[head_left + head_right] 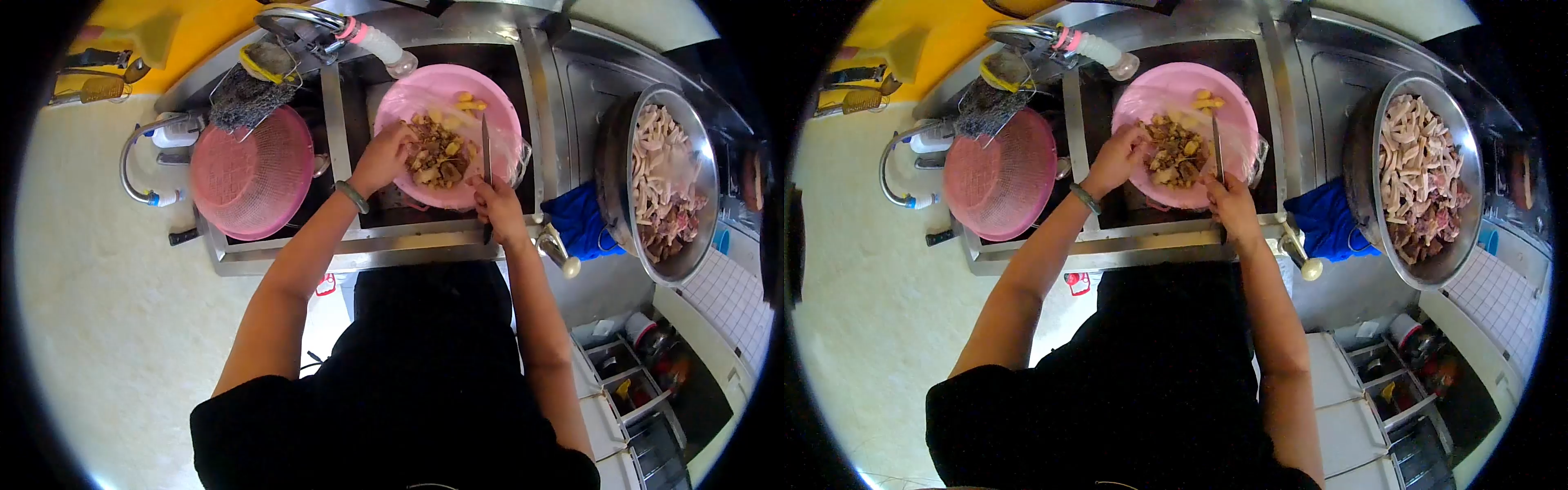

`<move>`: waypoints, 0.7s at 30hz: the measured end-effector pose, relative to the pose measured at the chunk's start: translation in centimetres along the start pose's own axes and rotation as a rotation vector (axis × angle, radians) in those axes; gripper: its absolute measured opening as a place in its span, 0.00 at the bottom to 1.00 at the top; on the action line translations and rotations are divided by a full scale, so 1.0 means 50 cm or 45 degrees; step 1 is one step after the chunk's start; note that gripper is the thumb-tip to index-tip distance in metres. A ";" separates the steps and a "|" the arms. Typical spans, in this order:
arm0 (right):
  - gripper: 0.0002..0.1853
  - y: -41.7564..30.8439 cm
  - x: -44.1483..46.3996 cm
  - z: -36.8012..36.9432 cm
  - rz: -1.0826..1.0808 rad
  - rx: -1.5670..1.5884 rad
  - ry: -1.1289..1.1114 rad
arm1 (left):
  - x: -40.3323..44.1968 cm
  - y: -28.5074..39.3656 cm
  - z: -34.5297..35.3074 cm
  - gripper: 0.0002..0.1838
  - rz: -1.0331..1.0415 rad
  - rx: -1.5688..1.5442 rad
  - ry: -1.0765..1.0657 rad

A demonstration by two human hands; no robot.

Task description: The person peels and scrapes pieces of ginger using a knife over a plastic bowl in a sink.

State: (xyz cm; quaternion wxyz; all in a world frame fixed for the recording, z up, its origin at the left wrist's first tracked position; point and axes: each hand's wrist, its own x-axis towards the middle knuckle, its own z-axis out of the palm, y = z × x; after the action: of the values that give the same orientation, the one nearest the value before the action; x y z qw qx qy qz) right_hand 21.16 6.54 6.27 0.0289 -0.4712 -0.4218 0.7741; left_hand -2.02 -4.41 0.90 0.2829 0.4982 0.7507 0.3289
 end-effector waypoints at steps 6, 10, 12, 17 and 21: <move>0.12 0.023 0.012 -0.010 0.000 0.013 -0.008 | -0.017 0.020 0.013 0.07 -0.379 -1.308 0.150; 0.11 0.020 0.010 -0.011 0.008 0.028 -0.041 | -0.029 0.034 0.014 0.04 -0.378 -1.673 0.110; 0.11 0.019 0.010 -0.011 0.017 0.042 -0.055 | -0.035 0.050 0.014 0.05 -0.414 -1.806 0.091; 0.12 0.015 0.007 -0.012 0.022 0.042 -0.103 | -0.053 0.102 0.009 0.08 -0.212 -2.016 0.023; 0.12 0.021 0.006 -0.015 0.019 0.029 -0.091 | -0.060 0.137 -0.001 0.08 -0.198 -2.100 -0.006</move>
State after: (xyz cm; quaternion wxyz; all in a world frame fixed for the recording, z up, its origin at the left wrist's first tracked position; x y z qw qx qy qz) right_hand 21.94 6.49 5.21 0.0136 -0.4462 -0.4102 0.7953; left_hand 2.81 -5.29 6.52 0.5812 0.0781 0.3001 0.7524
